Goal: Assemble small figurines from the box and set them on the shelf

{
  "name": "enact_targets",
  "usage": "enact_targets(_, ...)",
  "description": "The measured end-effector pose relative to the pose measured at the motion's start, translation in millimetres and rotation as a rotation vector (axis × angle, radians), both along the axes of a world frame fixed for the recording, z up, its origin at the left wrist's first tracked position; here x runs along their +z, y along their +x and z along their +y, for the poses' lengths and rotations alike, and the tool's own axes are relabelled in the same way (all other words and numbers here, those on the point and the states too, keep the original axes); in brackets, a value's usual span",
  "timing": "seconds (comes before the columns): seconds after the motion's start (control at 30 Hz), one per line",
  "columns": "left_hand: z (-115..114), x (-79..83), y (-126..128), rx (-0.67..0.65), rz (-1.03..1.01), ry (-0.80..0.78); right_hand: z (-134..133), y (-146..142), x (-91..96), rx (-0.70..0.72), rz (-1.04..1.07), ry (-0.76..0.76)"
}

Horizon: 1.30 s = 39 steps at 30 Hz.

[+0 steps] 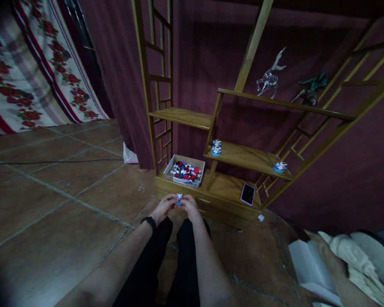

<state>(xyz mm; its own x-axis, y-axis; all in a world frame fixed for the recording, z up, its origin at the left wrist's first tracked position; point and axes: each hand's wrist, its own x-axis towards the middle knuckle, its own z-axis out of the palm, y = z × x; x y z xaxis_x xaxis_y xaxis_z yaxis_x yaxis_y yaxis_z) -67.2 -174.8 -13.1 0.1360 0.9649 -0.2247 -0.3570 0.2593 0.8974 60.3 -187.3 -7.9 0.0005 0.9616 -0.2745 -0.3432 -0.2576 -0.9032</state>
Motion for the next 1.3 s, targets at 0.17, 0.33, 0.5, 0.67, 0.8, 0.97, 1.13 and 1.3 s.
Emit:
enact_targets(0.17, 0.5, -1.5, 0.3, 0.002, -0.045, -0.036, -0.1, 2.0, 0.2, -0.009, 0.037, -0.005)
enact_targets(0.33, 3.3, -5.2, 1.2, 0.008, -0.061, -0.037, -0.1, 4.9, -2.5, -0.054, 0.051, -0.004)
enact_targets(0.5, 5.7, -9.8, 0.3, 0.002, -0.063, -0.003, -1.2, 6.6, -3.0, -0.044, 0.028, 0.011)
enact_targets(0.67, 6.4, -10.9, -1.9, 0.017, -0.079, 0.015, -2.7, 7.9, -2.0, -0.034, 0.062, 0.093)
enact_targets(0.8, 7.5, -10.4, -2.7, 0.001, -0.065, 0.019, -3.1, 10.1, -3.5, -0.029, 0.072, 0.11)
enact_targets(0.97, 8.2, -10.5, -1.7, -0.016, -0.07, 0.015, -2.8, 13.9, -5.1, -0.017, 0.063, 0.117)
enact_targets(1.13, 7.6, -9.2, -0.6, -0.016, -0.063, 0.004, -1.7, 16.3, -4.9, -0.011, 0.071, 0.107)
enact_targets(1.3, 8.6, -9.4, 0.0, -0.006, -0.06, -0.021, -0.8, 15.8, -6.0, 0.011, 0.067, 0.073)
